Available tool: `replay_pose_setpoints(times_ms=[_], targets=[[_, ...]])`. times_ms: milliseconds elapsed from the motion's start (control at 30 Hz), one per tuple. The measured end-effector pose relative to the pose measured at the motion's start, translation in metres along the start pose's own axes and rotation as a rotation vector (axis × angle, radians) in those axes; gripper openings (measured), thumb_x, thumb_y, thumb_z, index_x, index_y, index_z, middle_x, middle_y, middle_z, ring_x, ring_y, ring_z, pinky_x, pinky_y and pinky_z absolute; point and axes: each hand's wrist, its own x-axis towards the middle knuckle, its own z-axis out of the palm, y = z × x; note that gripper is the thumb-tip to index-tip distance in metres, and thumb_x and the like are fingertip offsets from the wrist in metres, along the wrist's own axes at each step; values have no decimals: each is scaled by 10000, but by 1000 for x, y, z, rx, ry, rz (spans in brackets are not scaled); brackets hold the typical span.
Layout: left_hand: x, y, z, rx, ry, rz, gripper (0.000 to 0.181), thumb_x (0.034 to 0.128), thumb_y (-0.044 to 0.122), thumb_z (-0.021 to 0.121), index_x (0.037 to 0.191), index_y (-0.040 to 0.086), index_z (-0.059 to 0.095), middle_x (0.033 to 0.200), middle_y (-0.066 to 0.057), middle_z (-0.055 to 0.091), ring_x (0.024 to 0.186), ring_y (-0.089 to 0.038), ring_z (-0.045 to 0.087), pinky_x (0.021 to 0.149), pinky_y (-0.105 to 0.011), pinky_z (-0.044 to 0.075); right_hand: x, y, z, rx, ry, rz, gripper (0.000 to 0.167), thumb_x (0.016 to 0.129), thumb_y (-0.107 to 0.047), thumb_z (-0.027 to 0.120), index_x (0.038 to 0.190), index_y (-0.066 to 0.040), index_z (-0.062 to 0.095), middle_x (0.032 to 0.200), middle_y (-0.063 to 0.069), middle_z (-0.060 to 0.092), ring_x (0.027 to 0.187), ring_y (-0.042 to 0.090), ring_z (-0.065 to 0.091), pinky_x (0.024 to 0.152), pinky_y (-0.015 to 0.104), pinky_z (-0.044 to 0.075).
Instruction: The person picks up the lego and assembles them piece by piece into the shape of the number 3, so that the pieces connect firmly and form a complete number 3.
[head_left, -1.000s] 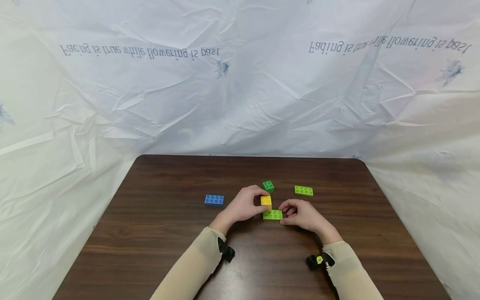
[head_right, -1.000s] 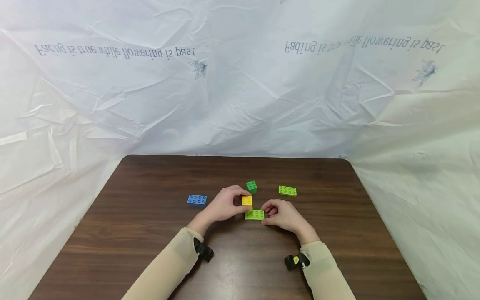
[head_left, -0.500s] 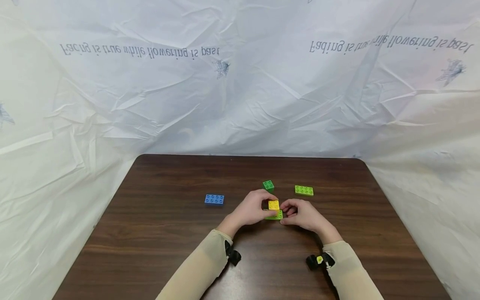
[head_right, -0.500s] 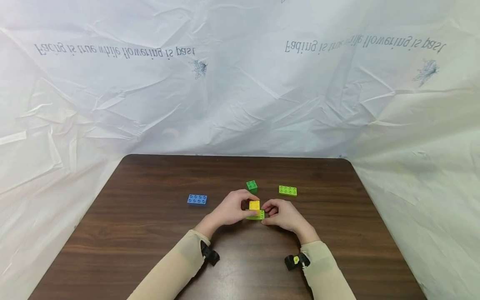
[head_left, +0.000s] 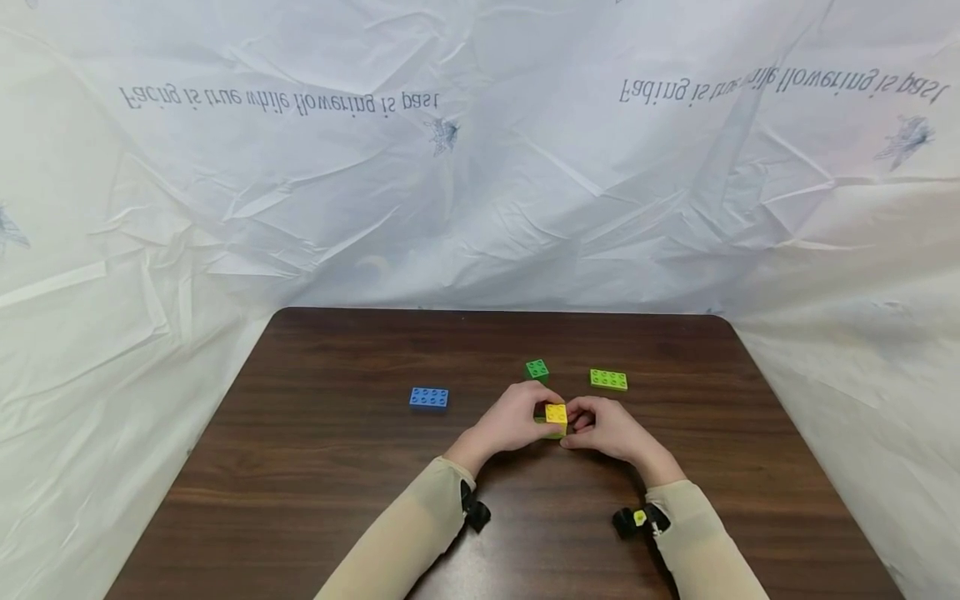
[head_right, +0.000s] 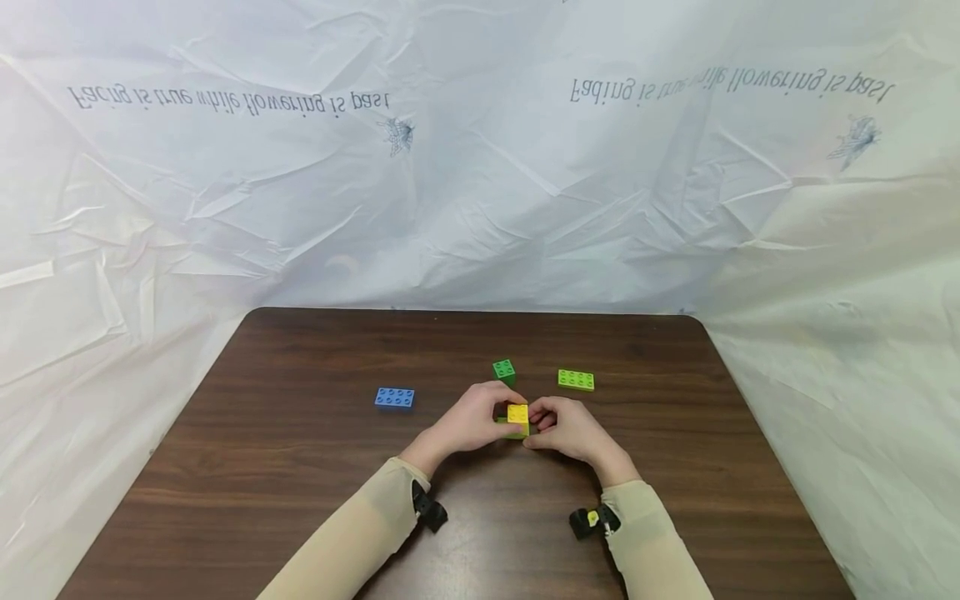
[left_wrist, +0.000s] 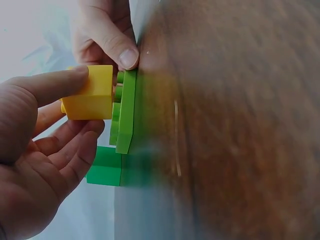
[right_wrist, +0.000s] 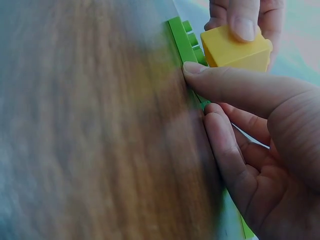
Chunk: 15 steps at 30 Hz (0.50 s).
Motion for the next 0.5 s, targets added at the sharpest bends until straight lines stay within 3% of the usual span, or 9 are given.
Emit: replay_pose_setpoints(times_ms=[500], targets=[[6, 2, 3, 23, -24, 25, 347, 963, 239, 844, 1278, 117, 769, 1161, 36, 700, 1006, -69, 611, 842, -185, 514, -1, 3, -4, 8, -32, -25, 405, 897, -205, 901, 1231, -60, 725, 1062, 35, 698, 941, 174, 676, 810, 298, 583]])
